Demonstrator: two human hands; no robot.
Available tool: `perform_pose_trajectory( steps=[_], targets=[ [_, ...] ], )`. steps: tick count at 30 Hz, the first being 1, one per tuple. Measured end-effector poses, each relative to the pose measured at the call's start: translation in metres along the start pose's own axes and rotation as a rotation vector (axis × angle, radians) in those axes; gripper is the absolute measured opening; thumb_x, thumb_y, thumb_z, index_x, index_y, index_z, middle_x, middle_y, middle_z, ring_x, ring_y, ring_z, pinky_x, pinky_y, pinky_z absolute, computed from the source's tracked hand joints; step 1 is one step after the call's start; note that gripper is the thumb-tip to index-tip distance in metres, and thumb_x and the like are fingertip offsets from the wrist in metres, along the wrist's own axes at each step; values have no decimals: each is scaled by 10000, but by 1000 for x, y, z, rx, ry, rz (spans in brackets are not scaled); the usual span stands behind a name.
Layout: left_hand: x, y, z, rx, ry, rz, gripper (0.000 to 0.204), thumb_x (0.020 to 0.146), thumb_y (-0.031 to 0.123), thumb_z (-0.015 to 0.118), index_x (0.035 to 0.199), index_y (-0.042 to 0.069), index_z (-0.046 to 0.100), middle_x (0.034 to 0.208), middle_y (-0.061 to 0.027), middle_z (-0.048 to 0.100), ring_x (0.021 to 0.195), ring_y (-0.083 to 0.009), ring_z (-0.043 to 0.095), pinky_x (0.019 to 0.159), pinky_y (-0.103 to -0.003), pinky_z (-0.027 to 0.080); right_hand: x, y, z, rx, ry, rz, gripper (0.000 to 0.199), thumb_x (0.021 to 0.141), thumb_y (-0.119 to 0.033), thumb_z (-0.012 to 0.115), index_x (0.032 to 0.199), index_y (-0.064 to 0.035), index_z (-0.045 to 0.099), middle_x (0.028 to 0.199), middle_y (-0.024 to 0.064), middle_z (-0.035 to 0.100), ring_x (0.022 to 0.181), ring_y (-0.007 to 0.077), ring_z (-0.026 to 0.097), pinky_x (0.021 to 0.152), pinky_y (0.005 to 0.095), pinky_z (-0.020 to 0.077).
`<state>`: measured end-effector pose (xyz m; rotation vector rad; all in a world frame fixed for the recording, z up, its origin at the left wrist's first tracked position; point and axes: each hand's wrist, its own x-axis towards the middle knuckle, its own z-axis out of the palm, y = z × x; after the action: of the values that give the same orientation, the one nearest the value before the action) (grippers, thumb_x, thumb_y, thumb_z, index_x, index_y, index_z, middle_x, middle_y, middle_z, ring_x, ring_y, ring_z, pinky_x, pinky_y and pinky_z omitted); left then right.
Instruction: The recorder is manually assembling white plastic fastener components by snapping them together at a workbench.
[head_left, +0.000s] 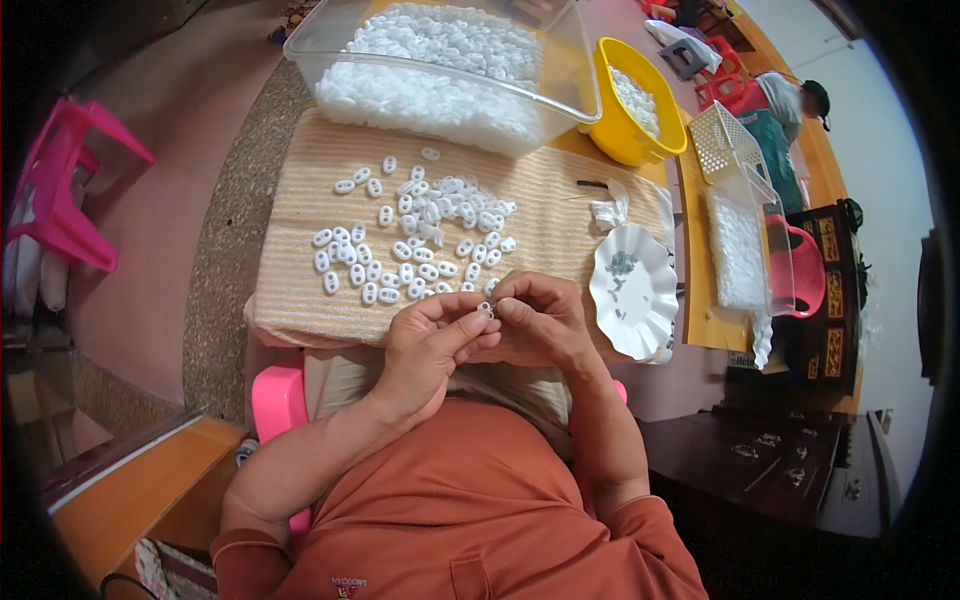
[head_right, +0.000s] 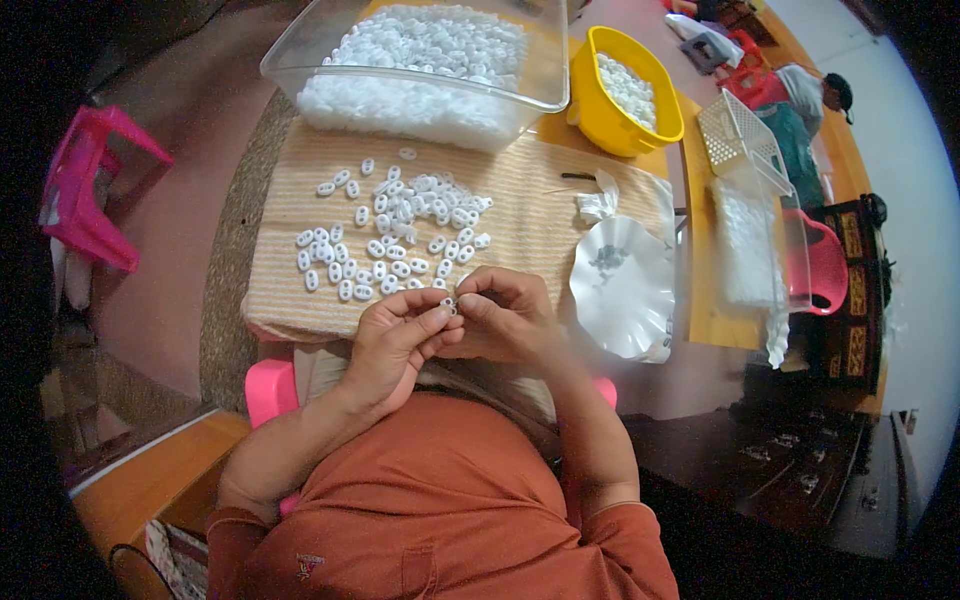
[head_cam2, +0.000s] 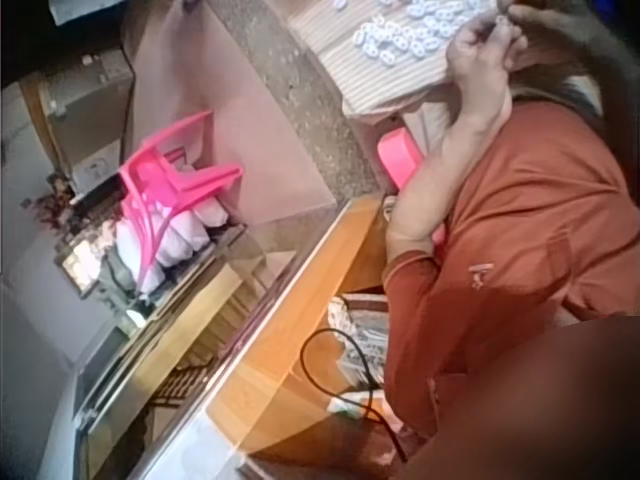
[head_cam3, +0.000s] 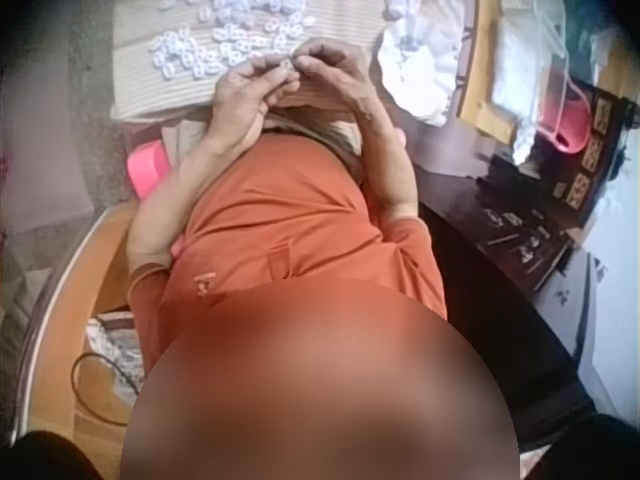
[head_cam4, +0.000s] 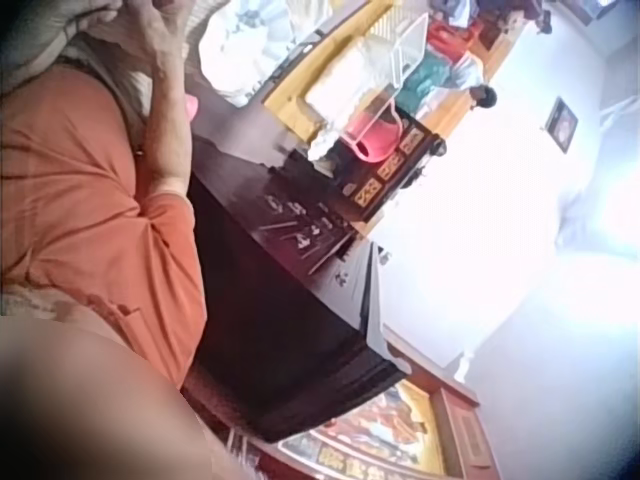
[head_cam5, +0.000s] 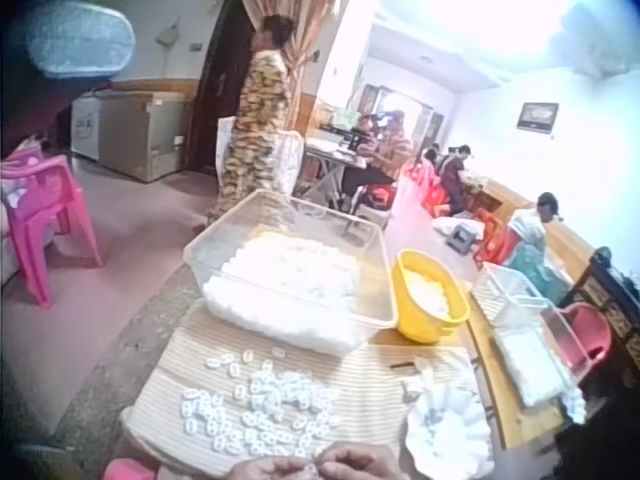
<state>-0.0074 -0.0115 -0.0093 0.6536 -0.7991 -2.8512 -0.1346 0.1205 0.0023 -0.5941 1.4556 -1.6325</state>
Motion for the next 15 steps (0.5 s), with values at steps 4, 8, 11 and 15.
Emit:
perform_pose_trajectory(
  steps=[4,8,11,15],
  targets=[
    [1,-1,1,-11,0,-15,180,882,9,595,1059,-19,578,935,-105,649,835,-157,655,765,-265,569,0,0,-1,-93,-5,-32,93,910,-64,581,945,22,593,843,25,617,778,76,577,681,218,490],
    [0,0,1,-18,12,-18,176,884,15,596,1057,-19,579,935,-104,650,829,-156,655,765,-263,568,-1,2,-2,-65,-6,-7,86,909,-64,579,929,18,596,843,15,613,779,71,571,686,215,483],
    [-1,-1,2,-12,13,-17,174,885,13,593,1055,-20,579,932,-106,650,829,-159,654,763,-262,566,-1,2,-2,-94,-2,-11,85,910,-65,579,920,17,599,840,9,609,776,66,565,683,213,478],
    [0,0,1,-13,0,-25,173,884,9,591,1054,-21,580,932,-107,650,832,-163,654,766,-265,564,0,3,-3,-107,-2,-26,91,909,-76,589,916,14,602,836,2,605,768,57,557,672,208,474]
  ],
)
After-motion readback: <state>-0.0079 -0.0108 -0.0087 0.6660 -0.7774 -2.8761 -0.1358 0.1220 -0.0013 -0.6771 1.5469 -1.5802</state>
